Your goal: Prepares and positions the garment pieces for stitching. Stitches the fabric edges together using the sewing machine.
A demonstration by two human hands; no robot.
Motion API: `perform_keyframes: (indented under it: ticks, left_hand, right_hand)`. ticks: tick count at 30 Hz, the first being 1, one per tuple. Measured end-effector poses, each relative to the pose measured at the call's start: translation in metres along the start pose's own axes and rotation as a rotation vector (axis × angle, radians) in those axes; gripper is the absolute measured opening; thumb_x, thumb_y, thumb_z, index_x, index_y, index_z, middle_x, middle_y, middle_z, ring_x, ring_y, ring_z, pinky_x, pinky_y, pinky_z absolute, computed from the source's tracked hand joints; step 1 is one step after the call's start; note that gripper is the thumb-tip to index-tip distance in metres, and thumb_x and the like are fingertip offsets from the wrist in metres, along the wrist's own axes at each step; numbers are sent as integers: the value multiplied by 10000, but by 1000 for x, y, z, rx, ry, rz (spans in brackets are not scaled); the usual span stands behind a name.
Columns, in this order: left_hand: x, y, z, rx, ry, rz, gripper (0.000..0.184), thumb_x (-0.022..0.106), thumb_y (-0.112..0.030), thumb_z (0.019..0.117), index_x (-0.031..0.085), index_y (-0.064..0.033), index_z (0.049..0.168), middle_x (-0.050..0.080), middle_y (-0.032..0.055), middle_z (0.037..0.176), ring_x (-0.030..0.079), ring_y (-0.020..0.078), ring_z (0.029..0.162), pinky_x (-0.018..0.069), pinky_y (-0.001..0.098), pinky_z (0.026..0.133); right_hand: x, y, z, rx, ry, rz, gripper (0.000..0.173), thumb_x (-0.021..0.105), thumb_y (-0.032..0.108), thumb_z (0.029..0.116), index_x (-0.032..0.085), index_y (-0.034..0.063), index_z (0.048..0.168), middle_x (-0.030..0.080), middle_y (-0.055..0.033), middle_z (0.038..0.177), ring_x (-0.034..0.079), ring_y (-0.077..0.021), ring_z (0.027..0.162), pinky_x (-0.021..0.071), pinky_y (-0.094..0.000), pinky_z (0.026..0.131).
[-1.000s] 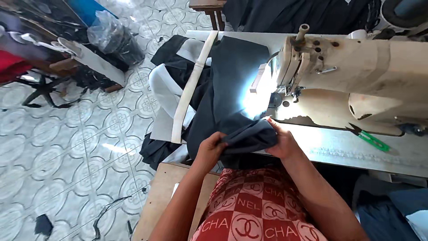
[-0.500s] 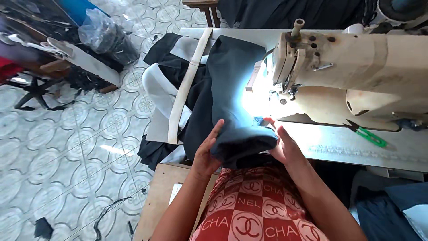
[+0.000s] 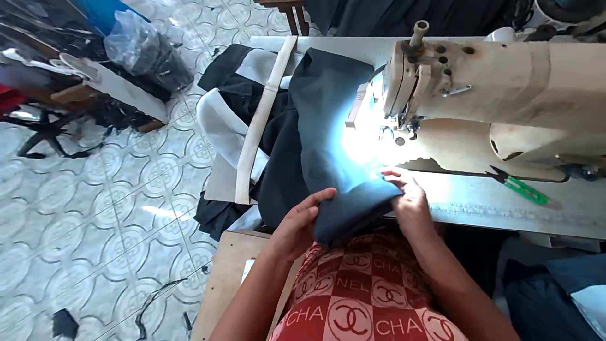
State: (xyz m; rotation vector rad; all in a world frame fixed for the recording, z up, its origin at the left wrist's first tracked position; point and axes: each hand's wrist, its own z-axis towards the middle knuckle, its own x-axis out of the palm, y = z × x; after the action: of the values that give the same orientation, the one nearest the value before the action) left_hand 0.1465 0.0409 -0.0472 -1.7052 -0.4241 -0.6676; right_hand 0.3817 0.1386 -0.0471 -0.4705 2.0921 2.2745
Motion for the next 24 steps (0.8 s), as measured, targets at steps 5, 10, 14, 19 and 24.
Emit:
perform_keyframes:
  ticks: [5, 10, 14, 19, 24]
  left_hand:
    - [4, -7, -10, 46, -39, 448, 1083, 938, -461, 648, 420, -16, 1488, 621, 61, 1376, 650, 158, 1200, 579, 350, 996]
    - [20, 0, -7, 156, -194, 942, 977, 949, -237, 673, 454, 0, 1482, 656, 103, 1333, 670, 107, 1162, 573, 281, 995]
    - [24, 13, -3, 225, -298, 979, 738, 858, -135, 772, 517, 13, 1409, 703, 109, 1230, 712, 114, 1056, 601, 282, 929]
    - [32, 18, -4, 254, -381, 826, 687, 798, -27, 754, 513, 55, 1373, 716, 95, 1177, 725, 107, 989, 614, 270, 877]
    - [27, 26, -1, 408, -564, 1103, 666, 783, -75, 764, 507, 79, 1350, 683, 93, 1102, 667, 95, 998, 567, 276, 914]
  right_hand:
    - [-10, 14, -3, -66, -52, 52, 387, 595, 22, 850, 642, 88, 1229, 636, -60, 1274, 625, -136, 1167, 579, -307, 903]
    - [-11, 10, -8, -149, -78, -37, 391, 616, -6, 823, 669, 83, 1200, 630, -62, 1303, 576, -144, 1256, 537, -329, 992]
    - [-14, 6, -14, -183, -106, -95, 356, 634, 14, 842, 690, 60, 1191, 624, -87, 1305, 565, -153, 1265, 509, -318, 1037]
    - [-18, -2, -20, -206, -124, -170, 363, 645, -2, 817, 689, 27, 1177, 659, -105, 1244, 593, -172, 1213, 507, -342, 1025]
    - [-14, -7, -24, -240, -142, -248, 383, 672, 18, 791, 703, 38, 1172, 671, -116, 1205, 610, -212, 1175, 516, -380, 1008]
